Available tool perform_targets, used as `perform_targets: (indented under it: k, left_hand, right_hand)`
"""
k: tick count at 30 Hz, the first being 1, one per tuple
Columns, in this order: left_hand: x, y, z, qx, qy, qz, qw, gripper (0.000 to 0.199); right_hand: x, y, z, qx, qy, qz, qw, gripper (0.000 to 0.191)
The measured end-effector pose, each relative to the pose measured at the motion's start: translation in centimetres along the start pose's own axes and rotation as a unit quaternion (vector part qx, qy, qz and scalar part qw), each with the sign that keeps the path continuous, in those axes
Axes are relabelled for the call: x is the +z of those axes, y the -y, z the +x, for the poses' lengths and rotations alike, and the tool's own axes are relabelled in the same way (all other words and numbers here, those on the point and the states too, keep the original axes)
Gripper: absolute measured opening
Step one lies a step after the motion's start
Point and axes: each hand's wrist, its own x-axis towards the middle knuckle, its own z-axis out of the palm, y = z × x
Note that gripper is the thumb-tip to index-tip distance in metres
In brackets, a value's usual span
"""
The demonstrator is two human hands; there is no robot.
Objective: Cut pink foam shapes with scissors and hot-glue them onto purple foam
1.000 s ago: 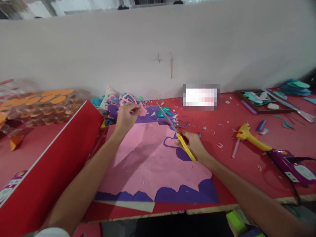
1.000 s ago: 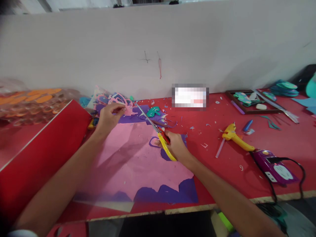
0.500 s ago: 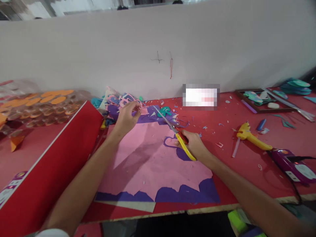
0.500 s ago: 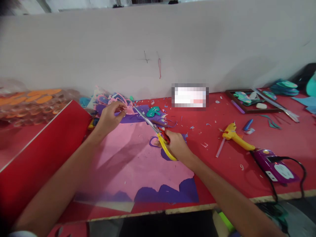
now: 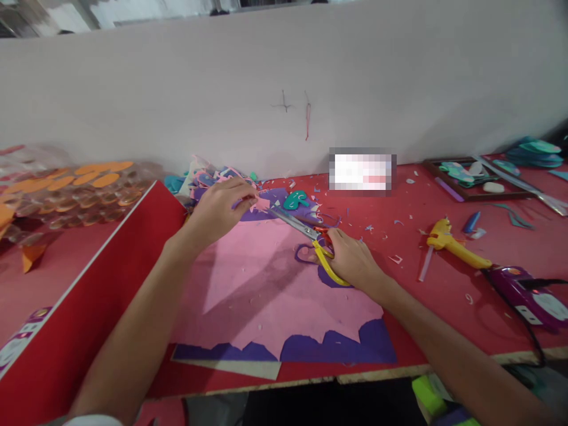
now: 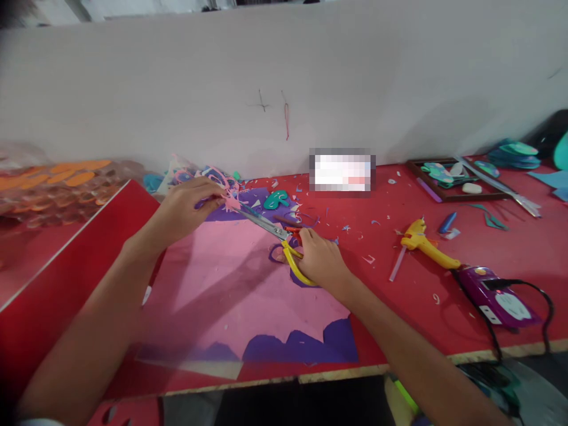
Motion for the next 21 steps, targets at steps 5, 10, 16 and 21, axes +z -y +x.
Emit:
perform_targets:
  k: [5,10,16,21]
  left_hand:
    - [0.2,0.0,0.0,0.019,0.035,0.013,0.999,0.027]
    - [-0.5,0.0,-0.1,0.011,0.030,0.027,0.999,0.028]
    - [-0.9,0.3,-0.3,0.018,0.077,0.048,0.996,0.031]
    - [0.1,-0.1,-0.2,0.042,0.099,0.069,0.992,0.033]
  right_hand:
    - [0.0,-0.1,0.2,0.007,0.002,0.017,1.000,0.034]
    - [0.2,-0.3,0.3,0.012,0.004,-0.001,1.000,0.035]
    - [0.2,-0.3,0.1,-0.003,0.012,0.017,1.000,0.039]
    - [0.2,0.0,-0.1,-0.015,0.008,0.024,1.000,0.042]
